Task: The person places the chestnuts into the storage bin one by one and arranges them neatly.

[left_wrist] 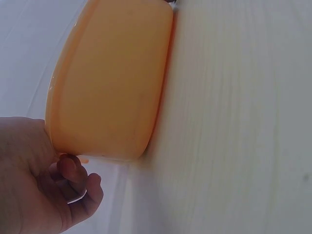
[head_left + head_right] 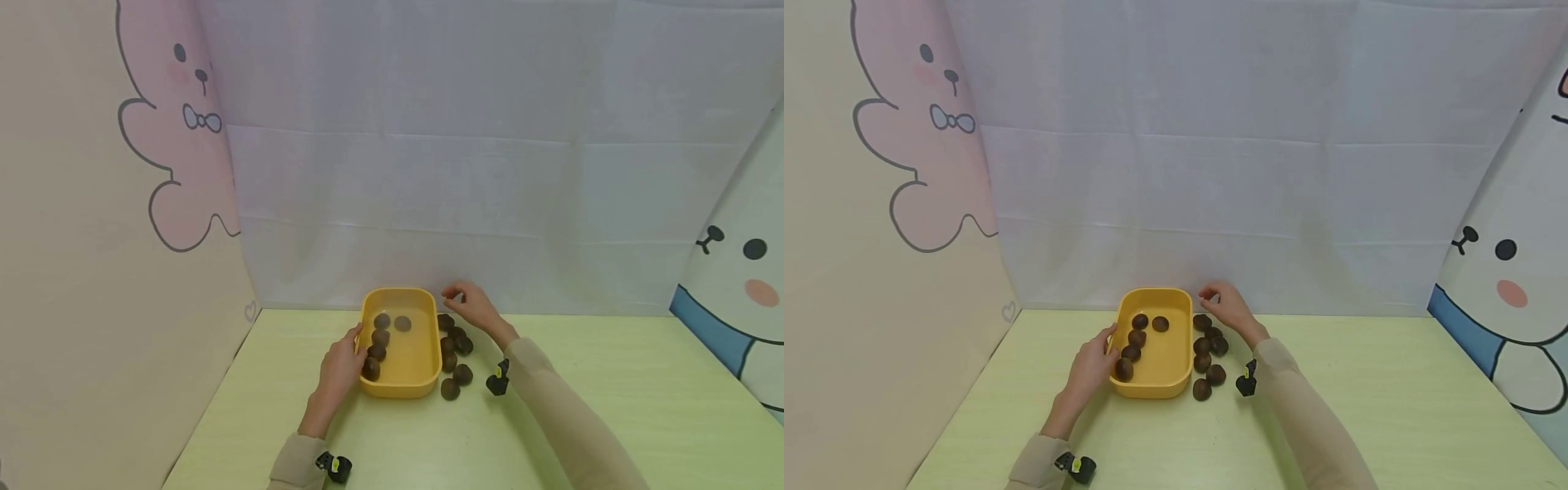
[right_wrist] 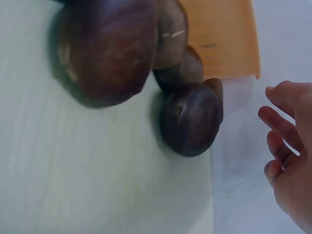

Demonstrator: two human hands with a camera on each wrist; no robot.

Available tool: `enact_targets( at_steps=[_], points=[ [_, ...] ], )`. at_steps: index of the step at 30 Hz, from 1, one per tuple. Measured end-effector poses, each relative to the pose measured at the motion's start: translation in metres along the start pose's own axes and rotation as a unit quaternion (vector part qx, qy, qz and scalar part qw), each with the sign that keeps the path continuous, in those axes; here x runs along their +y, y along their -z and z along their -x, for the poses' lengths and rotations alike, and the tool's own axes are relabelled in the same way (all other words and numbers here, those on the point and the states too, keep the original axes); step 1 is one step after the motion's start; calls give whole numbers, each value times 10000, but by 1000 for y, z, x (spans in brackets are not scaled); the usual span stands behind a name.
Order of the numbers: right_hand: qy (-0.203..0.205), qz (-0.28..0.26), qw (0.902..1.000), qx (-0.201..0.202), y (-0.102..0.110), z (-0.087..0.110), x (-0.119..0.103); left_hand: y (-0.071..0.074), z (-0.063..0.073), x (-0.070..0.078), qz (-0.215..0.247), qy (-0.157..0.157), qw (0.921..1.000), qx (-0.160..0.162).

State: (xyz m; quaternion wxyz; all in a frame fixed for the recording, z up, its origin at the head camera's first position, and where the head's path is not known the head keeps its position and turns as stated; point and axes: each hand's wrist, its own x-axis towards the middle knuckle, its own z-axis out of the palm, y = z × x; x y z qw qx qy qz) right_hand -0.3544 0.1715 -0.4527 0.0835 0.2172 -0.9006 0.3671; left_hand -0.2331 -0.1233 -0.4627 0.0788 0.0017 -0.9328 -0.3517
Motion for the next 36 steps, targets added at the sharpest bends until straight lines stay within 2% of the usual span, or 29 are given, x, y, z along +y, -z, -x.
enact_targets(
  at_steps=[12,24,36],
  points=[
    [-145,-212,9989,-400,-7,10,9,1,0,0,25,-62,10000,3],
    [-10,-339,9966,-753,-16,13,16,0,0,-1,24,-24,10000,0],
    [-143,-188,9983,-535,-16,13,16,-1,-1,-1,-13,2,10000,-35]
  ],
)
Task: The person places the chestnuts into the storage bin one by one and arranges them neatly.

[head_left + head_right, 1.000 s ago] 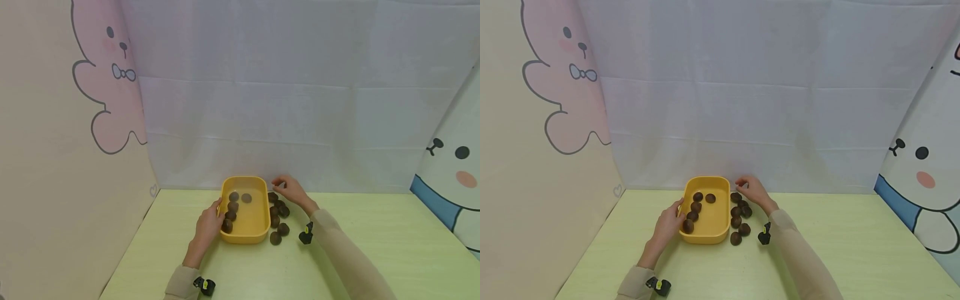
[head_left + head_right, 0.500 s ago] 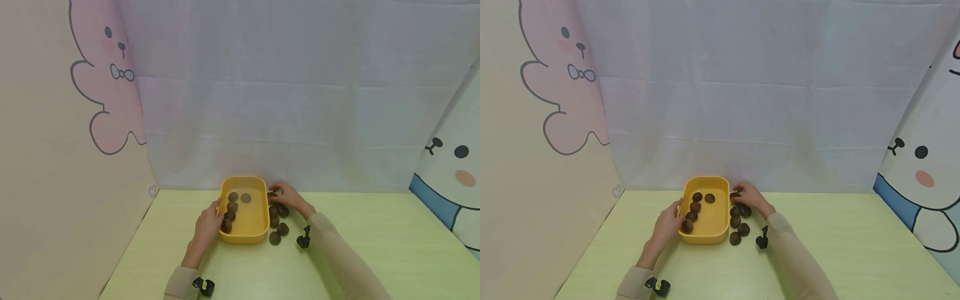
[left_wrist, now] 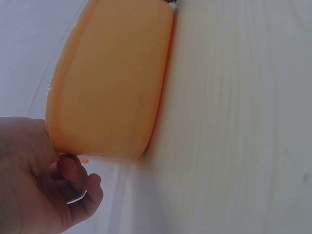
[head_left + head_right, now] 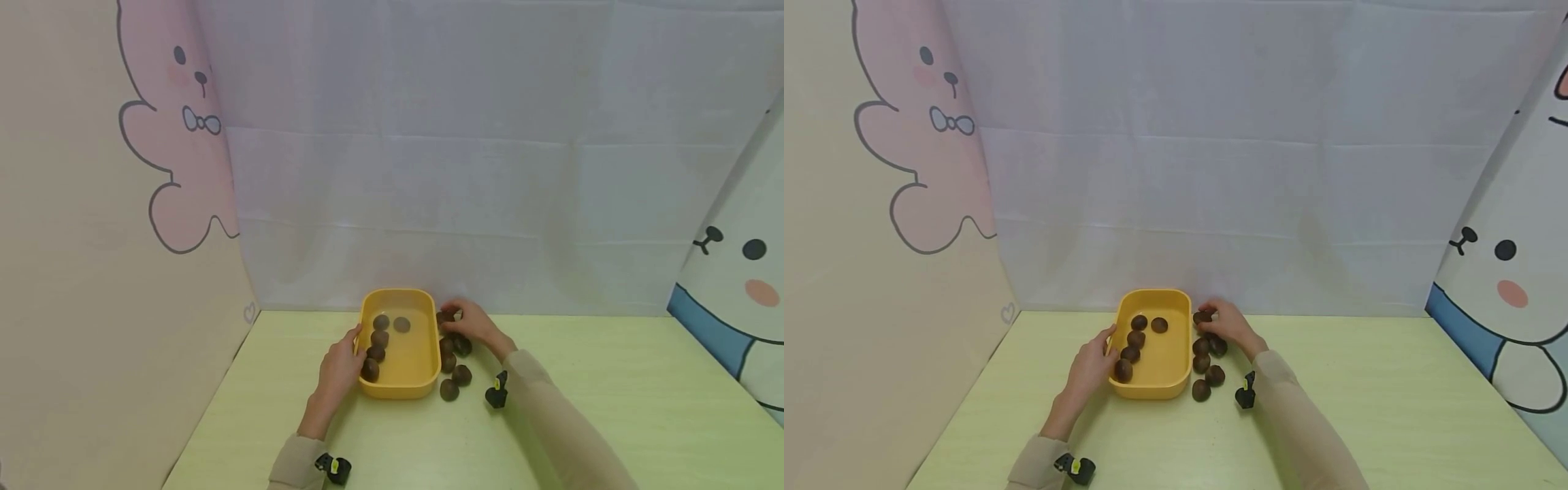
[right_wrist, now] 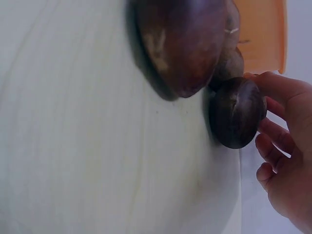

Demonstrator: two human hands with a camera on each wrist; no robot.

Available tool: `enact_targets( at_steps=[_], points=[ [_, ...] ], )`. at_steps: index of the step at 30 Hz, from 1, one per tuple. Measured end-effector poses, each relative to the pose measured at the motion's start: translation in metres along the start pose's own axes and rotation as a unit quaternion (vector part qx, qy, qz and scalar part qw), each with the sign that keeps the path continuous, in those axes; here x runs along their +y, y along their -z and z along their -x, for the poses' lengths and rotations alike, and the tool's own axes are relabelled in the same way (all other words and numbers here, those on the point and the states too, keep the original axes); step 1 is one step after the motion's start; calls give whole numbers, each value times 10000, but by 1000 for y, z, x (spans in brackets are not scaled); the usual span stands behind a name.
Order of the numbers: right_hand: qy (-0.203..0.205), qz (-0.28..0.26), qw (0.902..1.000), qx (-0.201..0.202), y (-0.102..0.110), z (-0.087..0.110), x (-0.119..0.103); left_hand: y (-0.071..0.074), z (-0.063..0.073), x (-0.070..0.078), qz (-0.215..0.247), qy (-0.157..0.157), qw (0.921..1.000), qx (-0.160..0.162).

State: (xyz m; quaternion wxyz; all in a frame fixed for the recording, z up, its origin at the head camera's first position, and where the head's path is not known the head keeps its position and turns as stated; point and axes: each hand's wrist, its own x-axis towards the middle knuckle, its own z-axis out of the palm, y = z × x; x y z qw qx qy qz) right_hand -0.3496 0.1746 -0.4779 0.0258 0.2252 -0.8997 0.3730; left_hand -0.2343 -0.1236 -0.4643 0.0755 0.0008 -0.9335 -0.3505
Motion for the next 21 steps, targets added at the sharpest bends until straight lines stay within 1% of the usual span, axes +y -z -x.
enact_targets(
  at_steps=[8,12,15,21],
  points=[
    [-83,-27,9997,232,8,0,-10,0,1,0,-13,7,10000,14],
    [-230,-171,9988,401,11,0,-15,-1,1,0,14,13,10000,39],
    [-262,-297,9978,532,12,1,-18,-1,1,-1,40,14,10000,63],
    [-27,-228,9971,721,14,2,-22,-1,0,-1,91,-38,9999,46]
  ],
)
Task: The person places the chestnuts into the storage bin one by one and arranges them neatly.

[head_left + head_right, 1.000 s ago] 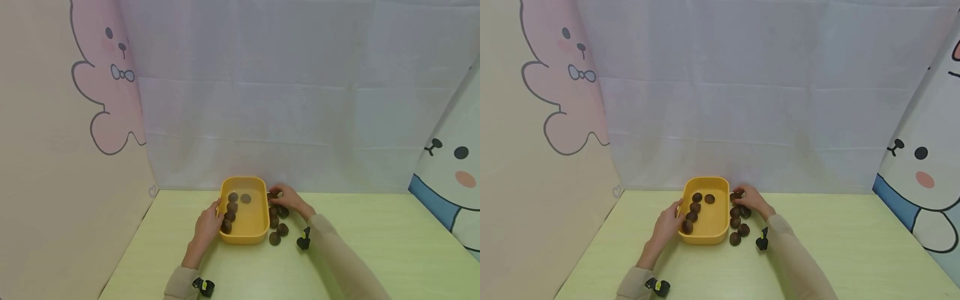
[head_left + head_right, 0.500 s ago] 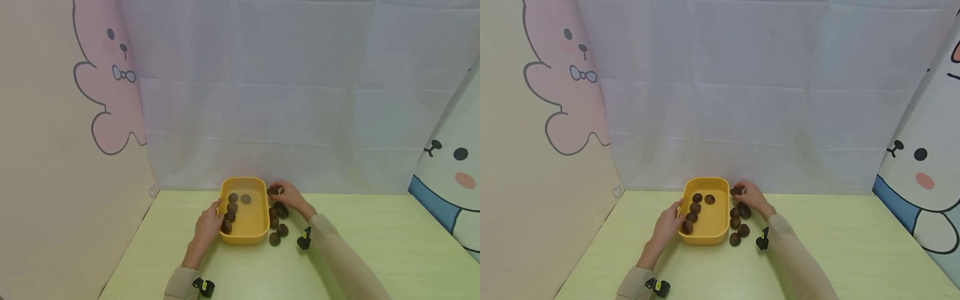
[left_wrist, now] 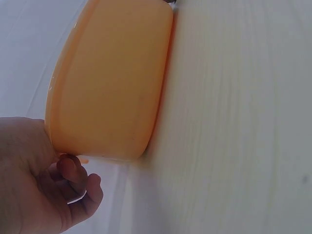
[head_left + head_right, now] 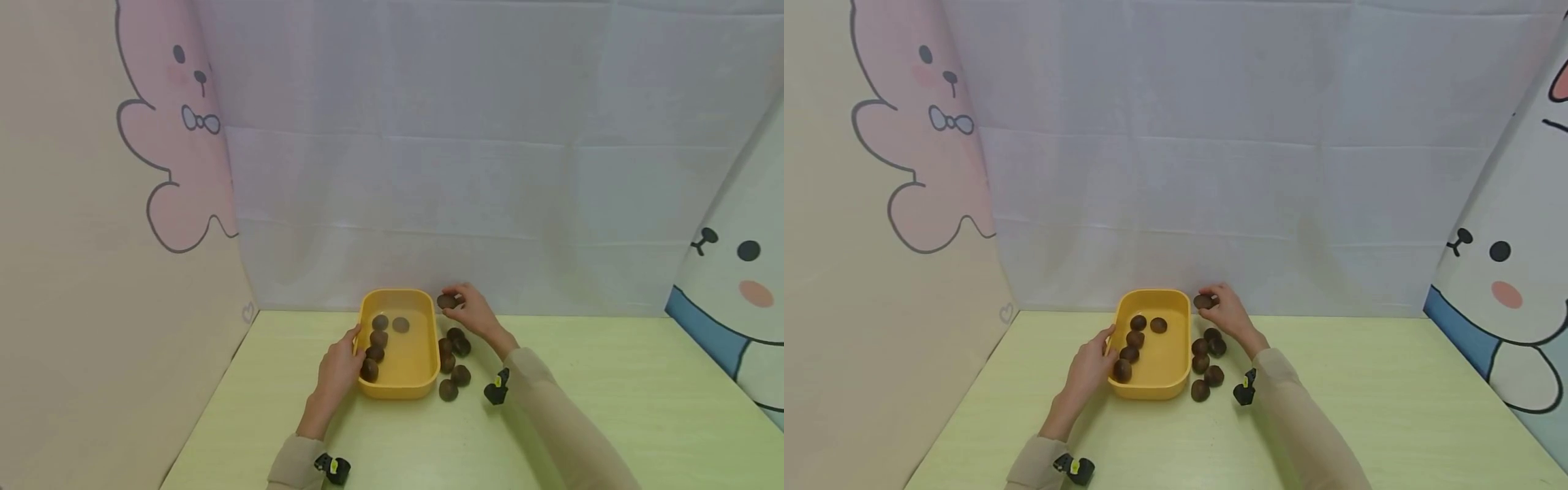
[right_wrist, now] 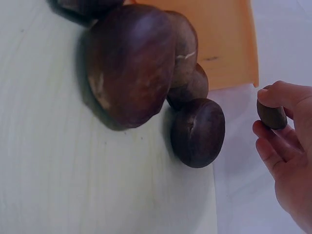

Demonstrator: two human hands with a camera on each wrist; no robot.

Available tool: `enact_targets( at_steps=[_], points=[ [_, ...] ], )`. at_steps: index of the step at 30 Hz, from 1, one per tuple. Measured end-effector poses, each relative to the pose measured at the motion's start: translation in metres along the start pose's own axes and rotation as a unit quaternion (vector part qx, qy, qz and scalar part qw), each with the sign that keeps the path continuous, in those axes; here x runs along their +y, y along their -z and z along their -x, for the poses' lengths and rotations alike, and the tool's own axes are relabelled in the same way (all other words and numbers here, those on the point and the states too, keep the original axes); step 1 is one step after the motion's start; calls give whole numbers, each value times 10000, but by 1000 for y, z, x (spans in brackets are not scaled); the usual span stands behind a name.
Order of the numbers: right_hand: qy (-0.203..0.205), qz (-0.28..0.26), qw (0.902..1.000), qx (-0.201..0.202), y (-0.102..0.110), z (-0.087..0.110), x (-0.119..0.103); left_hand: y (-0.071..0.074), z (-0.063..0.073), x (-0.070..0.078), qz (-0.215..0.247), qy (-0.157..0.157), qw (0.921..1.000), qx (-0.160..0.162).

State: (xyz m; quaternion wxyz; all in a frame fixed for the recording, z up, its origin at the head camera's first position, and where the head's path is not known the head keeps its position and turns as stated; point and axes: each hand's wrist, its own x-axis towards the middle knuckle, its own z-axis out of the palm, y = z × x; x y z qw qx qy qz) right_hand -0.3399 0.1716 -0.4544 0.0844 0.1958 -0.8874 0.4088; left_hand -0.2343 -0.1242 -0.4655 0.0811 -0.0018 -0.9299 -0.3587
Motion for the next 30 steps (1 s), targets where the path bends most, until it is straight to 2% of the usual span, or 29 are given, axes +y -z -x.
enact_targets(
  at_steps=[12,19,22,27,30],
  points=[
    [405,-183,9990,47,-4,-5,-17,1,1,1,40,23,10000,11],
    [653,-186,9977,-64,-12,-8,-26,1,1,0,-4,75,10000,20],
    [680,-170,9974,-181,-16,-10,-32,1,1,0,-1,73,10000,16],
    [951,18,9939,-559,-24,-12,-42,0,0,0,-10,42,10000,47],
    [1150,349,9892,-838,-29,-14,-44,-1,-1,1,-32,22,10000,77]
  ],
)
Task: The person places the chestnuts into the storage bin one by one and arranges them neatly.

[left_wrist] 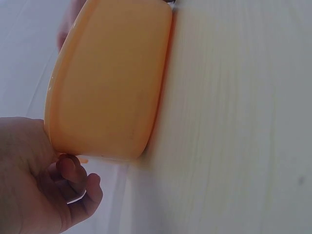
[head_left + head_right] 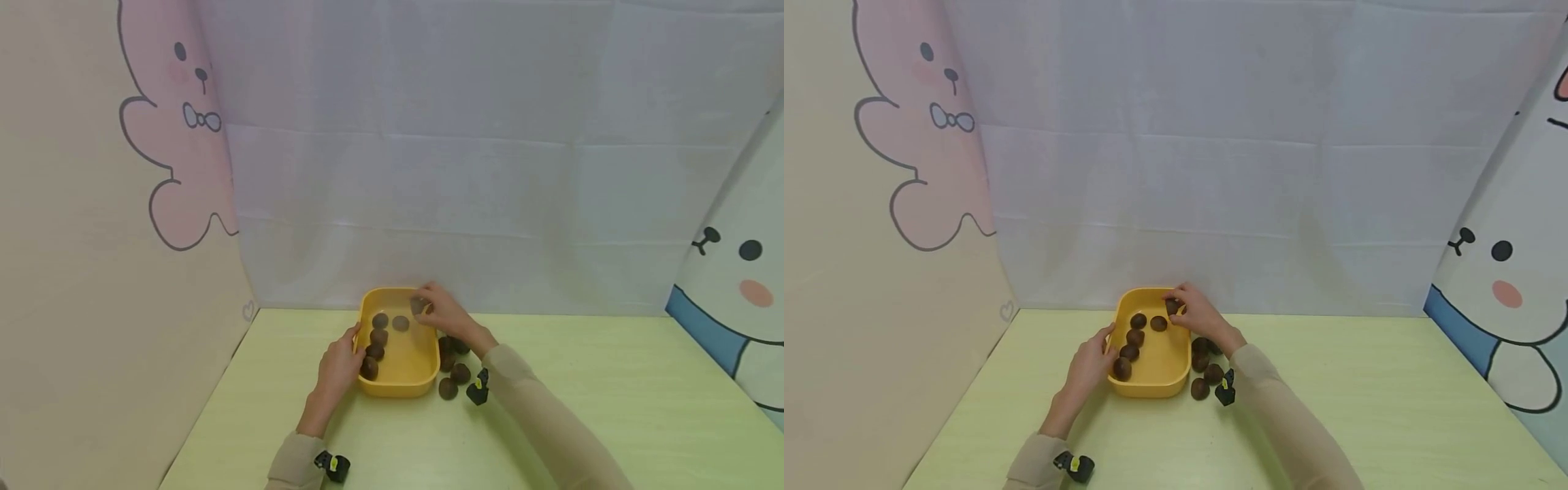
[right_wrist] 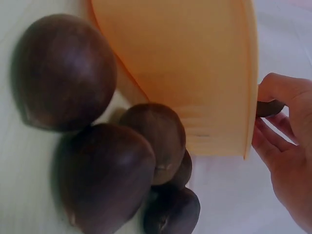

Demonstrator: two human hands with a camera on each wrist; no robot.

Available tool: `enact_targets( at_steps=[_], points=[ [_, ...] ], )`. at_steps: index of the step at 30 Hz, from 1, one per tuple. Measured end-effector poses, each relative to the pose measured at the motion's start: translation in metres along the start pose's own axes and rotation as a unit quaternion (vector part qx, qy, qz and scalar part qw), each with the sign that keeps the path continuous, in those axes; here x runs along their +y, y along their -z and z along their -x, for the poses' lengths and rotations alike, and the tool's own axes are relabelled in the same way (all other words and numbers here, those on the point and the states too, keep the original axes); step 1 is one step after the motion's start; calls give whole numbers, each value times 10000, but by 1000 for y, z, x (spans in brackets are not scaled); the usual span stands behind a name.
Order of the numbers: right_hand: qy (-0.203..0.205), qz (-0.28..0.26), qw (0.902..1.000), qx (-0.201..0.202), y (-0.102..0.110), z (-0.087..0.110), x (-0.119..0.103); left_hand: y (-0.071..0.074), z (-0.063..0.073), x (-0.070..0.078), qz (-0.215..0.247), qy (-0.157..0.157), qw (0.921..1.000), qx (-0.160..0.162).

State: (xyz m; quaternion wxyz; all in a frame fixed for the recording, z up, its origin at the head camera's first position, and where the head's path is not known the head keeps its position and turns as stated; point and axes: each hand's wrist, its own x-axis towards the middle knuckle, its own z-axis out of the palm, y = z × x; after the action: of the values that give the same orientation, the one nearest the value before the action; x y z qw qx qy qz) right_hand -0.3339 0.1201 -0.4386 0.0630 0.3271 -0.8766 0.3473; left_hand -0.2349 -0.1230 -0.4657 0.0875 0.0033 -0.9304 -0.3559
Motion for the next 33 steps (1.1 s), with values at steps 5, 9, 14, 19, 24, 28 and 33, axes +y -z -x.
enact_targets(
  at_steps=[5,9,14,19,24,28,33],
  points=[
    [206,426,9978,-460,-8,-5,-2,-2,-1,1,1,7,10000,-28],
    [218,333,9974,-597,-15,-8,-6,-2,-1,1,11,-8,10000,-30],
    [238,806,9925,-893,-24,-13,-11,0,-1,2,-18,-65,10000,-6],
    [422,1434,9776,-1485,-30,-17,-16,1,0,2,-44,-93,9999,15],
    [577,2002,9632,-1701,-34,-19,-18,3,2,2,-28,-39,10000,-19],
    [554,1968,9636,-1725,-36,-19,-19,2,2,2,-31,3,10000,-46],
    [218,1400,9794,-1440,-28,-16,-19,1,1,1,-15,-20,10000,-41]
  ],
)
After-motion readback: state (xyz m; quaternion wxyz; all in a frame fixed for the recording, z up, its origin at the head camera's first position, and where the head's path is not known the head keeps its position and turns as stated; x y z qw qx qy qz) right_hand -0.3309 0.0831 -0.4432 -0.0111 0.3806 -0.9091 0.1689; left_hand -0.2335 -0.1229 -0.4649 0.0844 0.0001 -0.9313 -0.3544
